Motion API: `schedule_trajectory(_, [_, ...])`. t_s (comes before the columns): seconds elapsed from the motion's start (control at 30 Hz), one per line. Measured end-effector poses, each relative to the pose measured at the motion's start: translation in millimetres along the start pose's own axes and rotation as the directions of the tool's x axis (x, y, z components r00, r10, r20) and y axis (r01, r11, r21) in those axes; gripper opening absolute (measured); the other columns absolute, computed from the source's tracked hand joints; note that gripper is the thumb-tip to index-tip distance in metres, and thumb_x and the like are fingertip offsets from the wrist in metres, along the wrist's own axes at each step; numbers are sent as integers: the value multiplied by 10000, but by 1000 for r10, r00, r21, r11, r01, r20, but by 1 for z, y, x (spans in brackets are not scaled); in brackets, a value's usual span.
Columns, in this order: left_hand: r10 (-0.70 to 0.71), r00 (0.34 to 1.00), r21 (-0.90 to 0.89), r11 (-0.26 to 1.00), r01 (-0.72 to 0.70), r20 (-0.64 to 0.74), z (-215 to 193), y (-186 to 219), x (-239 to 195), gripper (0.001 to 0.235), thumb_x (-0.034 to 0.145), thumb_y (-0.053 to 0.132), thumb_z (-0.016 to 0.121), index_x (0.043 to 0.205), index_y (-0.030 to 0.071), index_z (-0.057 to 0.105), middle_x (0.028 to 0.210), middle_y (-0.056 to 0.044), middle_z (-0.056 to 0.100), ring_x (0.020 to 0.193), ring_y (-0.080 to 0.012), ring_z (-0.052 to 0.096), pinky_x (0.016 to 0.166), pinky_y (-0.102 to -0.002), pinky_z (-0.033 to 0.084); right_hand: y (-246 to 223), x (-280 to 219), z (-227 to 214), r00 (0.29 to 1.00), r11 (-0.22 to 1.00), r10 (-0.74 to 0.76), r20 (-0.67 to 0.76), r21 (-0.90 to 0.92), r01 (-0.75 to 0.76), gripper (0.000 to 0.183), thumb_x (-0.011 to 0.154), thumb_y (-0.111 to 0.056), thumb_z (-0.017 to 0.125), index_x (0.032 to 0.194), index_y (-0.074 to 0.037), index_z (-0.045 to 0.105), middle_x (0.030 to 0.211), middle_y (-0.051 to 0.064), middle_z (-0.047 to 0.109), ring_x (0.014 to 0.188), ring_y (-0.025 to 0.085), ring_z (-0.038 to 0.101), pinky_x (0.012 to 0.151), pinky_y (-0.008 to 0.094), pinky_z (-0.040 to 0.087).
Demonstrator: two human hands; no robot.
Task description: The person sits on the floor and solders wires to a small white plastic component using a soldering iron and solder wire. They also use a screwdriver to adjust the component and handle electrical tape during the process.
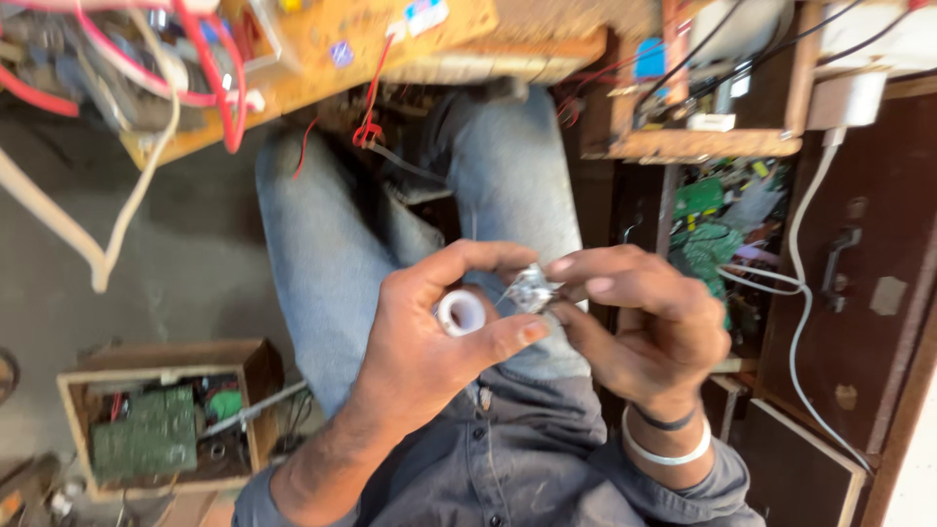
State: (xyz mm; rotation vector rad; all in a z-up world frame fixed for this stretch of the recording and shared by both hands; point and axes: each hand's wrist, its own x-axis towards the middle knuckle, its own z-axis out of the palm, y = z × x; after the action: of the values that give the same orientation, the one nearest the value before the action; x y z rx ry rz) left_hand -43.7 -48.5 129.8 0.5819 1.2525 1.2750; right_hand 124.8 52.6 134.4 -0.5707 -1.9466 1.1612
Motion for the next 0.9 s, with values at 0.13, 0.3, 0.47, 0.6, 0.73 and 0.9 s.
schedule_trajectory(0.13, [-95,995,-36,995,94,-38,0,-5,8,430,827,118,844,1223,4,722,781,-60,664,587,-41,567,494,-198,452,8,4,0,997,988,67,23,138,-70,475,876,140,788,1247,14,520,1122,205,716,1068,265,754,912,359,672])
schedule_trajectory(0.3, [-78,993,-169,984,61,-93,2,-8,12,431,828,89,779,1222,-49,672,1038,-114,773,675,-115,682,552,-233,543,12,23,-21,996,995,38,81,-94,-30,460,823,44,832,1225,-10,614,1109,147,740,995,241,753,822,318,636])
schedule_trajectory(0.47, [-75,981,-216,976,35,-177,-2,-16,16,467,814,104,785,1237,-54,669,1072,-152,777,865,-201,777,673,-262,608,9,36,-38,996,977,21,82,-214,-3,321,815,-35,842,1100,-49,694,1071,87,762,945,214,764,808,314,610])
schedule_trajectory(0.6, [-45,976,-182,983,5,-214,-9,-29,20,489,800,112,805,1237,-63,672,1057,-172,777,866,-217,780,658,-275,605,23,39,-44,995,940,98,30,-331,-83,274,800,-53,838,1052,-50,730,1003,90,772,887,190,762,758,292,598])
schedule_trajectory(0.73, [-59,970,-187,982,14,-234,-15,-38,22,539,768,122,820,1254,-55,668,1057,-175,784,861,-211,778,639,-275,595,50,42,-63,955,872,161,-251,-417,-257,214,884,-58,786,1093,-28,747,1006,101,791,914,162,761,817,287,596])
schedule_trajectory(0.9, [-114,958,-147,986,77,-263,-21,-40,25,578,741,139,827,1266,-37,662,1049,-178,788,862,-217,783,629,-286,606,63,44,-83,896,857,231,-380,-356,-372,234,924,-77,751,1148,-17,719,1001,77,794,911,130,762,831,257,600])
